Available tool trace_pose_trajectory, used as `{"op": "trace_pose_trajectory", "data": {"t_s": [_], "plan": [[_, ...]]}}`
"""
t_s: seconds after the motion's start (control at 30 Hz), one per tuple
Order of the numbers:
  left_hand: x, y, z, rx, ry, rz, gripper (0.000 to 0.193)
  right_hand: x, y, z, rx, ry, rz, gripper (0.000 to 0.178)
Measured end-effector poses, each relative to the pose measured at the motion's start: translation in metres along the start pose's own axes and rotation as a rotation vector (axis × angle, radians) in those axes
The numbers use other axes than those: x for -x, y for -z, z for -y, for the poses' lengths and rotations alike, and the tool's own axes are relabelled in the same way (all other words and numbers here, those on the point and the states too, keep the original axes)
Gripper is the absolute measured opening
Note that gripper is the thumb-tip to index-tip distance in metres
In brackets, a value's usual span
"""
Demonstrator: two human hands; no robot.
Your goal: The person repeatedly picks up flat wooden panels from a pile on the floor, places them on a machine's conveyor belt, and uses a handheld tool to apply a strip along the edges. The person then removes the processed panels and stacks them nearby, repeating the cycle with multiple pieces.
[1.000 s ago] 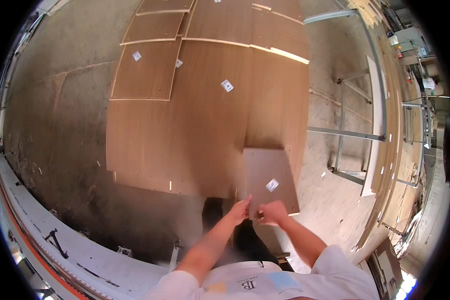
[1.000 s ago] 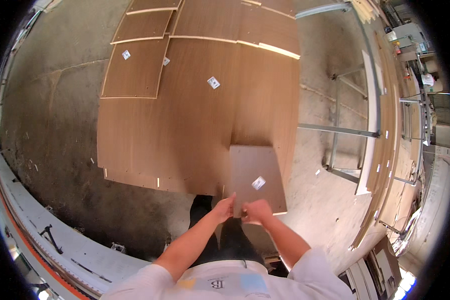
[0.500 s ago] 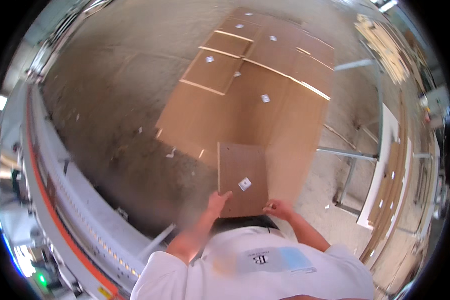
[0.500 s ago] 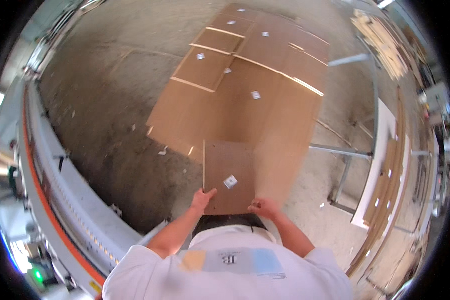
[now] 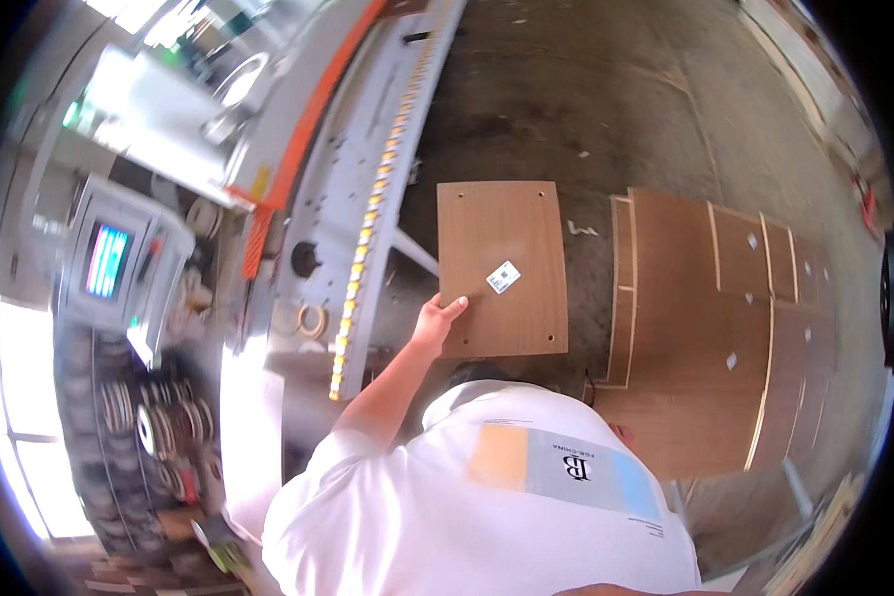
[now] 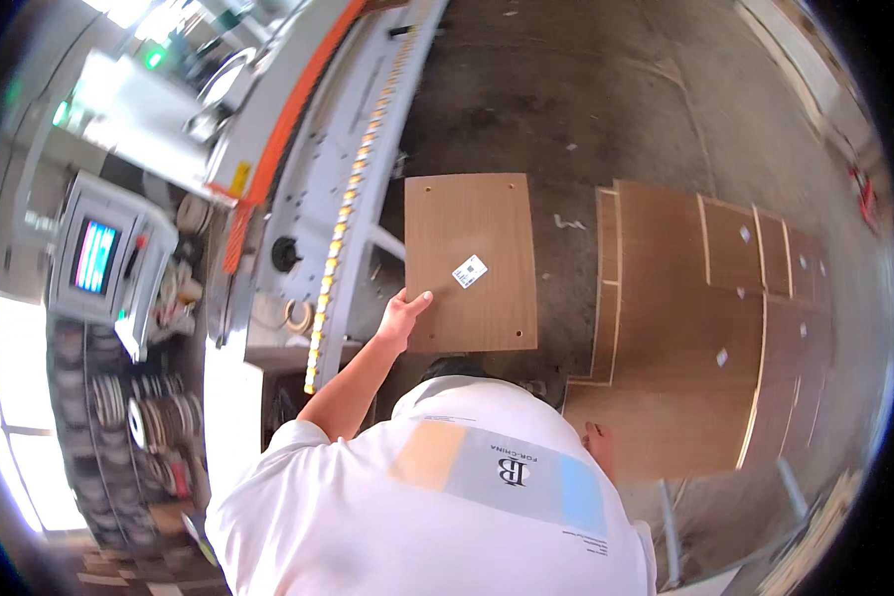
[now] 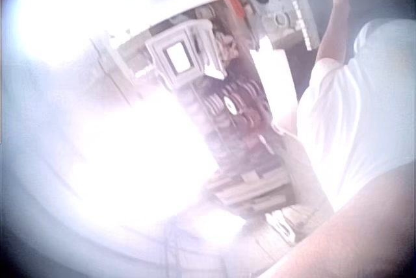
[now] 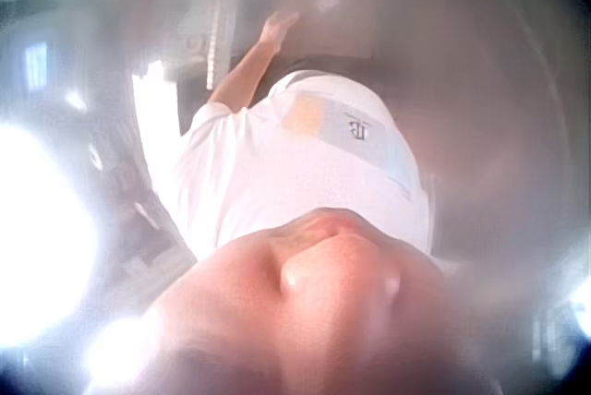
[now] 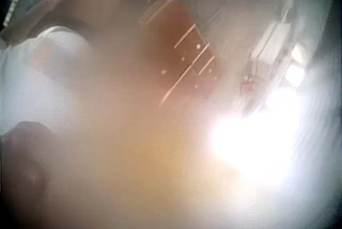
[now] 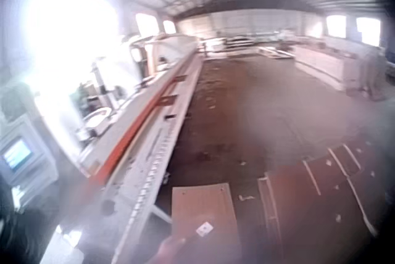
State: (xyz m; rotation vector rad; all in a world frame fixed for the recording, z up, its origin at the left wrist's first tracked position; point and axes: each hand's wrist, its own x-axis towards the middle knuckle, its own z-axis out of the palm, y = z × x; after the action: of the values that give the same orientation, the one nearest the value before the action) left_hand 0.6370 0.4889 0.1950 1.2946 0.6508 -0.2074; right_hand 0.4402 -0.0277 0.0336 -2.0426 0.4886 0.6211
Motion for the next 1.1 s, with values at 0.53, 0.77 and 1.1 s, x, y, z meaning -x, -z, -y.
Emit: {"op": "trace_pose_trajectory", "data": {"t_s": [0.53, 0.77, 1.1], "plan": [[0.048, 0.333, 0.047, 0.608, -0.189, -0.591, 0.047, -0.146, -0.140, 0.268, -0.055, 0.079, 0.204, 0.025], [-0.020, 0.372, 0.032, 0.915, -0.204, -0.767, 0.052, -0.098, -0.176, 0.312, 0.271, 0.281, 0.238, 0.025], [-0.114, 0.348, -0.024, 0.963, -0.131, -0.643, 0.048, -0.024, -0.142, 0.207, 0.267, 0.016, 0.102, 0.033]]}}
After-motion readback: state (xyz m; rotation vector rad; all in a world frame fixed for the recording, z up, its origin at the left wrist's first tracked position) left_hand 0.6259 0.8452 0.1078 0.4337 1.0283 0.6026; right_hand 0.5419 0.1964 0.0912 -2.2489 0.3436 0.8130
